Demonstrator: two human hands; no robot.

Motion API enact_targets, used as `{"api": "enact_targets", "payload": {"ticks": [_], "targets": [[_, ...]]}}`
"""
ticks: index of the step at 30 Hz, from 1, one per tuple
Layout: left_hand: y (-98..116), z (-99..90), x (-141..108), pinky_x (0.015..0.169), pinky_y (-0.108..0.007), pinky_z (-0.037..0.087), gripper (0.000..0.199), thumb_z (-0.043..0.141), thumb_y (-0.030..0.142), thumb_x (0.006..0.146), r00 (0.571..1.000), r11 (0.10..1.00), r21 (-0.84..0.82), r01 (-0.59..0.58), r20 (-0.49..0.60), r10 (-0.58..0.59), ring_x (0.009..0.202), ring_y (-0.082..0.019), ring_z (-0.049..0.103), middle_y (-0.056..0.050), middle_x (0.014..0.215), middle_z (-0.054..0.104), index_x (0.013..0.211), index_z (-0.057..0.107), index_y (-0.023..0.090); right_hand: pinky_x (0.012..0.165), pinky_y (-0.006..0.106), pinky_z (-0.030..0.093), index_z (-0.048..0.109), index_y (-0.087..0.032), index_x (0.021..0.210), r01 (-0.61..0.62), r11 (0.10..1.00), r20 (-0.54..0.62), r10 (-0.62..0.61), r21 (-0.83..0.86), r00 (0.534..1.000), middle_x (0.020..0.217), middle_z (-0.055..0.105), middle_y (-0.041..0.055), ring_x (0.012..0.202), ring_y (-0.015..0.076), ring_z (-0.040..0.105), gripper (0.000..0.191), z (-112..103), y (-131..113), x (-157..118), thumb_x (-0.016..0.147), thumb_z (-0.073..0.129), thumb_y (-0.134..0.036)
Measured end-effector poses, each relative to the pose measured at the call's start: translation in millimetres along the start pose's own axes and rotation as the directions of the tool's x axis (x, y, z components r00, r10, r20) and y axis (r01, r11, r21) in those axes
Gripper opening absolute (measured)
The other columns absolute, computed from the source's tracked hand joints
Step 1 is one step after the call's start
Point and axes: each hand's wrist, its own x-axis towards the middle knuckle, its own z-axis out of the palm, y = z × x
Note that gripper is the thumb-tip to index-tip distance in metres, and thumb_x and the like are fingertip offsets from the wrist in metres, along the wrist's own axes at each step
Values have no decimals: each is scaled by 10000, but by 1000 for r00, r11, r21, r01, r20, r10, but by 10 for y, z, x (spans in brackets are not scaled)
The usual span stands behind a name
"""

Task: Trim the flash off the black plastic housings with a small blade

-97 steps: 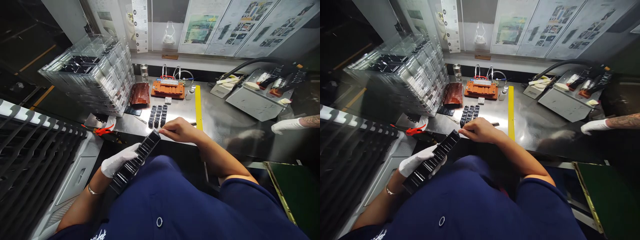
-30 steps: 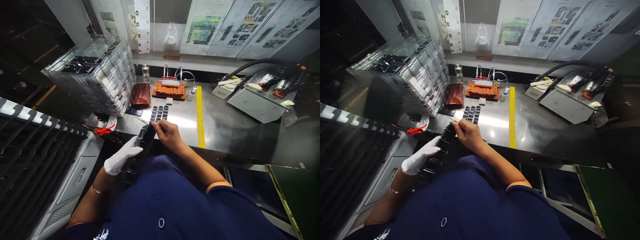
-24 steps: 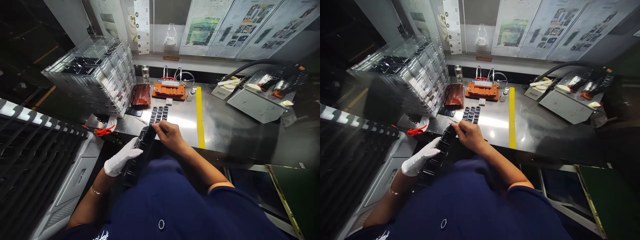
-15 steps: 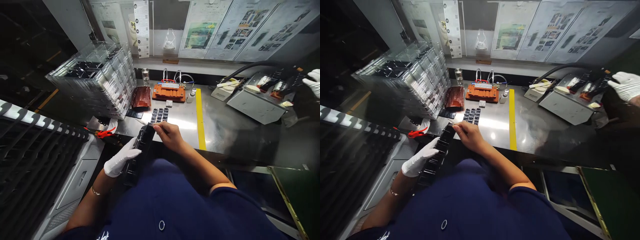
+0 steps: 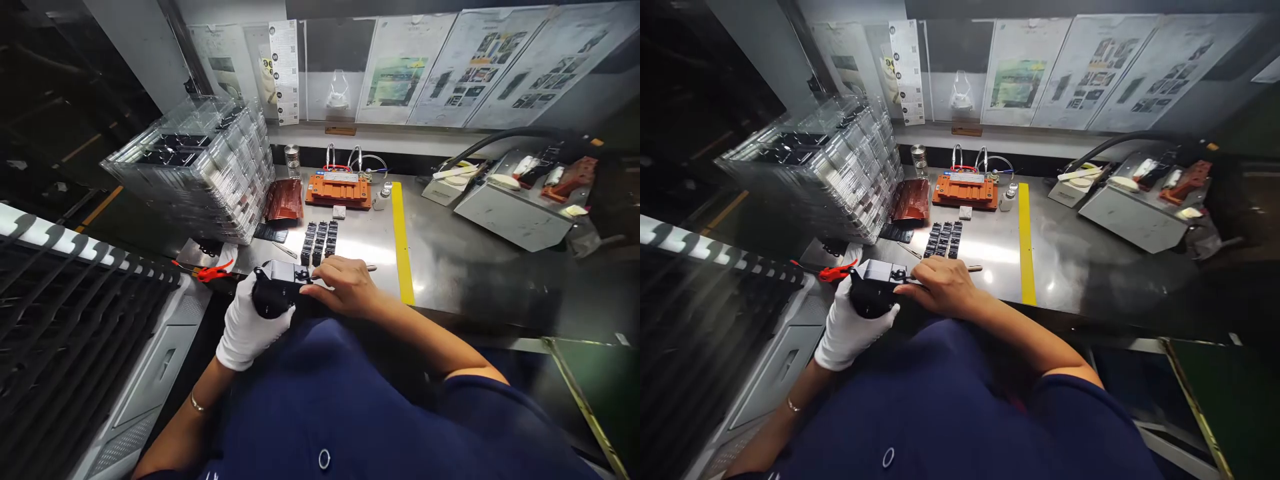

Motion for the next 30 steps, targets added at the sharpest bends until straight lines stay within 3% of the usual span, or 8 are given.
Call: {"api": "enact_targets", "payload": {"ticks": [3, 10, 14, 17, 22, 26, 28, 30], "targets": [[-4, -16, 3, 729, -411, 590, 903, 790, 368, 620, 999, 999, -13, -32, 13, 32, 883, -307, 723, -127, 1046, 680, 1373, 332, 170, 526, 254, 241, 536, -164, 601, 57, 998, 29, -58, 34, 998, 548, 516, -7, 533, 95, 430, 505, -35, 14, 10, 969, 475, -504], [-54, -59, 14, 866, -448, 570, 900, 762, 334, 658, 978, 973, -208, -104, 156, 138, 1046, -303, 678, -143, 1157, 637, 1403, 278, 193, 526, 258, 233, 516, -164, 597, 156, 985, 16, -158, 77, 987, 551, 495, -9, 535, 100, 394, 522, -58, 59, 6, 968, 456, -526], [-62, -71, 0, 868, -438, 571, 911, 761, 322, 652, 958, 961, -270, -52, 258, 124, 1016, -286, 688, -120, 1128, 654, 1403, 258, 213, 520, 260, 229, 457, -175, 543, 215, 967, 13, -219, 137, 976, 512, 438, -27, 500, 91, 364, 531, -54, 89, -27, 941, 517, -522], [-48, -68, -7, 872, -440, 568, 909, 762, 318, 647, 954, 952, -305, -26, 276, 115, 1012, -288, 691, -117, 1134, 661, 1401, 264, 215, 518, 259, 243, 460, -178, 539, 205, 968, -2, -207, 143, 978, 507, 430, -30, 497, 92, 367, 533, -39, 103, -58, 932, 524, -532], [-1, -64, -26, 866, -439, 568, 902, 766, 297, 646, 954, 939, -342, 23, 289, 82, 1020, -292, 688, -116, 1127, 664, 1401, 282, 200, 504, 264, 245, 478, -178, 525, 220, 973, -8, -220, 67, 976, 496, 415, -25, 497, 96, 377, 569, 5, 127, -103, 923, 489, -585], [78, -83, -38, 865, -431, 567, 854, 761, 276, 635, 918, 897, -416, 151, 395, 28, 1025, -275, 681, -106, 1152, 653, 1365, 325, 203, 484, 268, 231, 450, -180, 489, 255, 967, -58, -255, -9, 965, 465, 369, -34, 468, 95, 335, 591, 18, 113, -101, 909, 507, -592], [104, -78, -45, 856, -423, 569, 841, 760, 275, 635, 898, 880, -424, 212, 439, -5, 1002, -259, 685, -92, 1128, 661, 1352, 327, 204, 490, 266, 237, 462, -177, 500, 239, 971, -89, -240, -26, 967, 469, 387, -33, 473, 93, 337, 572, 2, 81, -85, 918, 520, -563], [98, -52, -54, 847, -421, 568, 849, 761, 296, 644, 915, 894, -399, 202, 403, -27, 984, -253, 689, -84, 1102, 668, 1357, 310, 205, 512, 262, 258, 519, -169, 560, 169, 985, -86, -171, -34, 982, 514, 462, -17, 506, 96, 382, 536, -23, 44, -66, 934, 503, -551]]}}
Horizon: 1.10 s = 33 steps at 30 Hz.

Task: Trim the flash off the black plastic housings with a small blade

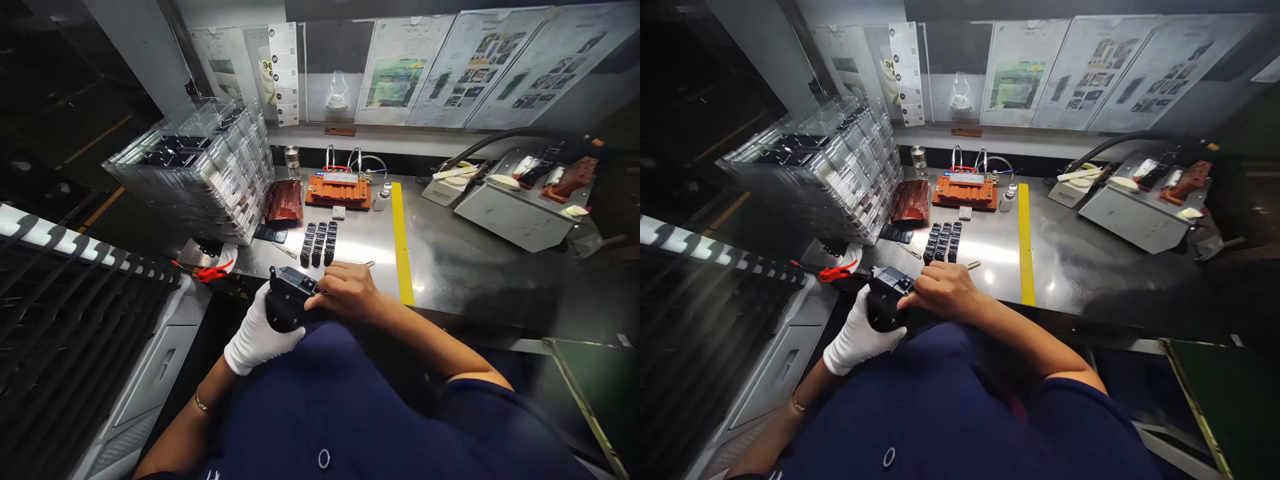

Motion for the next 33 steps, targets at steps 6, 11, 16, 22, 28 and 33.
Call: {"api": "enact_targets", "payload": {"ticks": [6, 11, 16, 22, 28, 33], "targets": [[-146, 38, 33, 752, -404, 569, 870, 790, 358, 612, 925, 909, 409, -81, -308, 222, 892, -293, 716, -111, 1033, 676, 1330, 331, 184, 518, 271, 234, 530, -170, 579, -74, 997, 149, 76, -17, 986, 535, 507, -4, 524, 104, 392, 539, -33, -19, 17, 976, 439, -523], [-133, 54, 39, 701, -383, 567, 834, 784, 379, 614, 903, 885, 462, -51, -358, 238, 834, -287, 723, -105, 991, 682, 1308, 368, 177, 516, 273, 229, 508, -172, 546, -31, 1000, 107, 31, -2, 994, 511, 480, -9, 512, 101, 383, 529, -5, 3, 9, 963, 489, -497], [-142, 68, 37, 736, -396, 571, 811, 806, 399, 593, 913, 935, 354, -12, -377, 154, 876, -289, 719, -98, 1004, 685, 1270, 416, 185, 529, 273, 244, 565, -169, 631, -82, 997, 103, 82, -6, 991, 570, 520, -1, 549, 107, 422, 469, 29, -11, 28, 963, 496, -492], [-156, 1, -33, 756, -415, 586, 795, 863, 479, 540, 948, 990, 77, 115, -306, -86, 879, -275, 710, -66, 961, 705, 1192, 506, 198, 525, 249, 304, 574, -171, 670, -66, 985, 78, 54, 158, 995, 574, 545, -4, 544, 102, 472, 449, 6, -28, 26, 989, 449, -461], [-197, -68, -70, 794, -445, 579, 690, 847, 469, 594, 927, 992, -16, 126, -354, -124, 906, -275, 695, -69, 979, 686, 1148, 533, 202, 574, 244, 358, 621, -161, 801, -249, 941, 115, 228, 231, 967, 652, 590, 21, 588, 115, 498, 347, -76, -76, 14, 1017, 385, -295], [-256, -153, -84, 810, -392, 556, 546, 821, 339, 683, 939, 992, 41, -117, -322, 124, 854, -207, 676, -29, 971, 661, 1127, 525, 228, 545, 242, 335, 619, -165, 742, -215, 947, 106, 195, 237, 975, 615, 562, 8, 561, 105, 472, 322, -81, -105, 19, 991, 451, -279]]}}
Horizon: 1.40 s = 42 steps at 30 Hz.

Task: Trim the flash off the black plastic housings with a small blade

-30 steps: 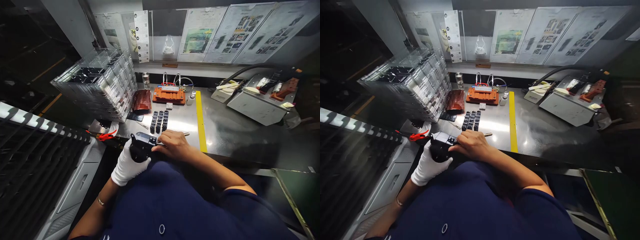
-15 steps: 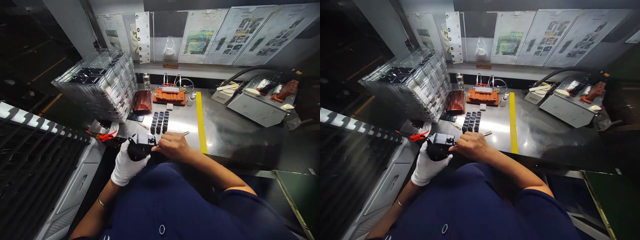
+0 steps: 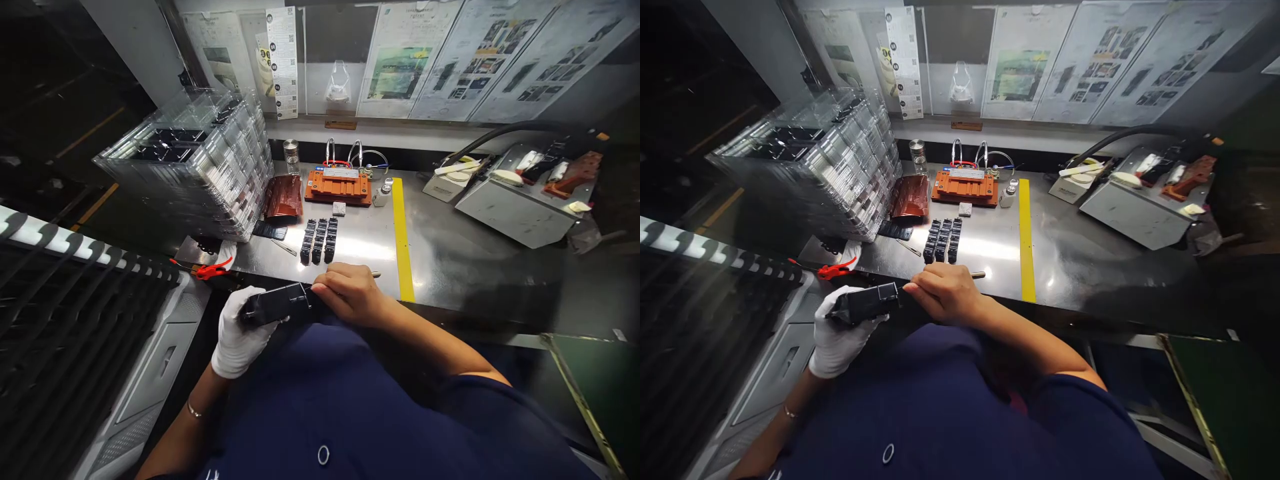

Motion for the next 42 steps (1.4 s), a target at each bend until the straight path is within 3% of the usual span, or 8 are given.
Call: {"api": "enact_targets", "payload": {"ticks": [5, 20, 25, 30, 34, 37, 39, 42], "targets": [[-28, -43, -5, 825, -398, 550, 576, 803, 293, 705, 996, 995, 19, -94, 1, 94, 890, -208, 665, -34, 1018, 642, 1175, 472, 249, 536, 234, 324, 628, -166, 733, 44, 999, -1, -44, 4, 999, 582, 527, -5, 545, 97, 453, 321, -10, -13, 5, 987, 467, -279], [-54, -95, 49, 782, -357, 548, 422, 794, 331, 710, 996, 993, 102, -63, 64, 57, 836, -206, 671, -43, 956, 666, 1049, 571, 212, 528, 229, 311, 635, -150, 697, 33, 999, -9, -33, -6, 999, 563, 526, -9, 530, 87, 439, 362, 45, -6, 21, 989, 468, -284], [45, -133, 63, 755, -349, 553, 404, 732, 217, 736, 963, 967, 64, -245, 132, 235, 838, -207, 668, -57, 963, 672, 1103, 561, 212, 532, 237, 285, 600, -152, 654, -24, 999, 49, 25, -24, 998, 574, 530, -2, 545, 90, 434, 393, 127, 65, 22, 990, 458, -301], [83, -170, 108, 809, -391, 551, 521, 662, 143, 752, 894, 895, 49, -442, 101, 436, 914, -232, 662, -89, 1023, 672, 1245, 507, 217, 557, 222, 323, 560, -152, 684, -130, 973, 152, 101, 192, 983, 602, 526, 0, 557, 88, 436, 435, 90, 130, 24, 1018, 369, -356], [40, -189, 176, 800, -367, 547, 483, 590, 81, 795, 853, 850, 76, -521, 75, 516, 903, -214, 666, -68, 988, 687, 1245, 508, 235, 560, 209, 338, 547, -149, 715, -140, 890, 322, -7, 433, 947, 627, 506, -10, 568, 79, 446, 440, -45, 113, 37, 1001, 393, -446], [53, -189, 232, 782, -347, 547, 453, 553, 58, 819, 816, 814, 71, -577, 96, 570, 896, -194, 670, -45, 974, 690, 1221, 504, 261, 508, 211, 269, 410, -173, 582, -157, 851, 386, -57, 501, 921, 552, 341, -59, 499, 56, 326, 480, -91, 114, 36, 969, 477, -449], [65, -185, 253, 784, -346, 546, 431, 544, 60, 822, 805, 804, 66, -591, 118, 581, 904, -191, 672, -41, 974, 690, 1199, 509, 266, 491, 221, 233, 314, -189, 544, -155, 844, 389, -67, 513, 919, 536, 249, -75, 478, 52, 256, 516, -92, 124, 32, 969, 490, -424], [48, -173, 239, 795, -360, 545, 432, 586, 84, 795, 827, 828, 63, -557, 141, 545, 915, -203, 671, -45, 989, 688, 1182, 516, 265, 493, 225, 235, 306, -193, 539, -101, 848, 368, -115, 520, 923, 530, 263, -72, 479, 54, 265, 527, -77, 136, 35, 965, 505, -430]]}}
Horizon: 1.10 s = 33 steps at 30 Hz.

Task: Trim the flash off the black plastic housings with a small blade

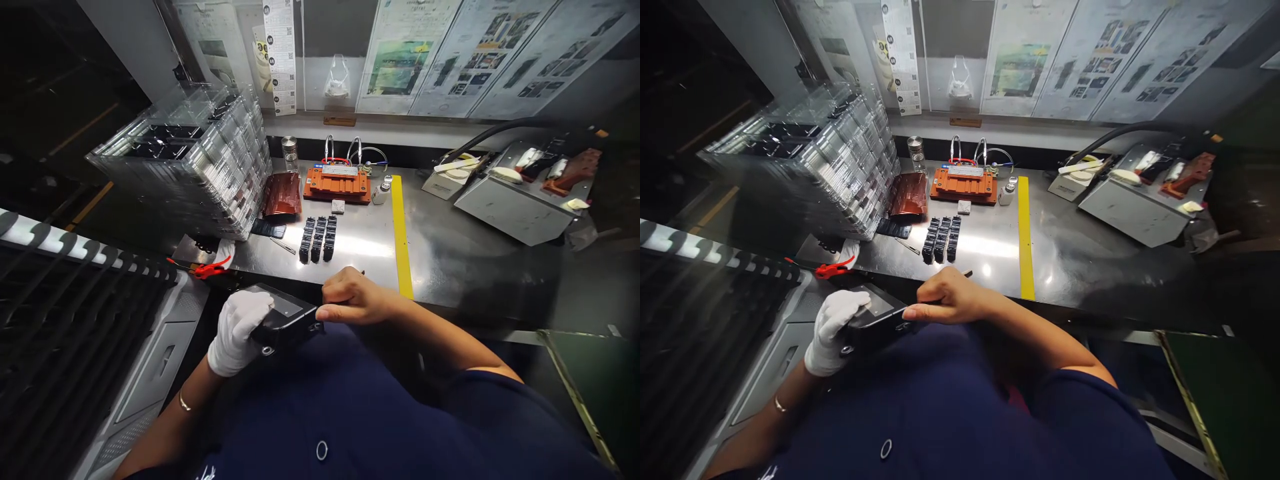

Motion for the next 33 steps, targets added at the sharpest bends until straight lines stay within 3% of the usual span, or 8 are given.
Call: {"api": "enact_targets", "payload": {"ticks": [4, 8, 10, 12, 17, 20, 25, 33], "targets": [[1, 49, -85, 826, -386, 540, 453, 709, 179, 738, 952, 943, -126, 307, 48, -304, 908, -217, 668, -54, 1019, 676, 1149, 533, 250, 509, 216, 273, 432, -173, 577, 113, 988, -115, -124, -101, 986, 545, 352, -52, 499, 64, 341, 505, 14, 28, 52, 982, 458, -474], [12, 69, -80, 863, -403, 524, 697, 830, 276, 609, 687, 589, -358, 725, 316, -654, 947, -238, 649, -54, 1055, 666, 1217, 494, 222, 509, 215, 274, 546, -146, 702, 161, 926, -214, -244, -341, 946, 611, 436, -24, 547, 82, 395, 540, 26, 64, 145, 918, 445, -630], [8, 52, -36, 878, -401, 509, 715, 837, 264, 569, 551, 385, -404, 830, 484, -680, 947, -243, 634, -44, 1022, 672, 1203, 513, 207, 493, 227, 226, 536, -152, 679, 162, 875, -182, -270, -457, 946, 613, 430, -25, 547, 86, 379, 572, 25, 71, 189, 880, 456, -682], [-1, 31, 10, 864, -382, 502, 704, 836, 220, 524, 453, 239, -406, 882, 592, -667, 917, -236, 618, -29, 973, 672, 1164, 543, 196, 490, 240, 186, 526, -158, 658, 158, 835, -140, -269, -527, 953, 613, 424, -26, 549, 89, 370, 583, 16, 68, 222, 872, 457, -697], [-16, 18, 43, 761, -321, 501, 748, 831, 132, 442, 340, 82, -381, 921, 683, -646, 842, -206, 576, -5, 922, 657, 1133, 553, 200, 495, 249, 178, 505, -165, 635, 184, 818, -61, -257, -545, 964, 614, 416, -27, 556, 93, 368, 590, 1, 61, 255, 894, 427, -689], [-19, 38, 25, 737, -304, 503, 763, 840, 125, 435, 329, 42, -392, 919, 705, -628, 817, -195, 573, 5, 902, 653, 1137, 553, 207, 503, 251, 197, 459, -171, 591, 220, 823, -29, -276, -524, 961, 595, 394, -32, 549, 92, 359, 586, 17, 75, 258, 916, 421, -658], [-20, 84, 13, 782, -293, 506, 705, 845, 136, 484, 424, 51, -487, 872, 698, -578, 873, -199, 592, -8, 974, 674, 1131, 577, 214, 529, 254, 214, 446, -173, 579, 237, 786, -37, -313, -571, 949, 581, 377, -32, 558, 100, 356, 573, 42, 100, 253, 938, 419, -619], [6, 133, -1, 748, -309, 514, 694, 817, 125, 501, 412, 32, -487, 873, 698, -585, 859, -213, 604, -22, 975, 684, 1152, 596, 216, 536, 266, 221, 466, -175, 572, 187, 740, -74, -305, -646, 950, 584, 386, -22, 563, 112, 356, 604, 69, 137, 226, 921, 389, -662]]}}
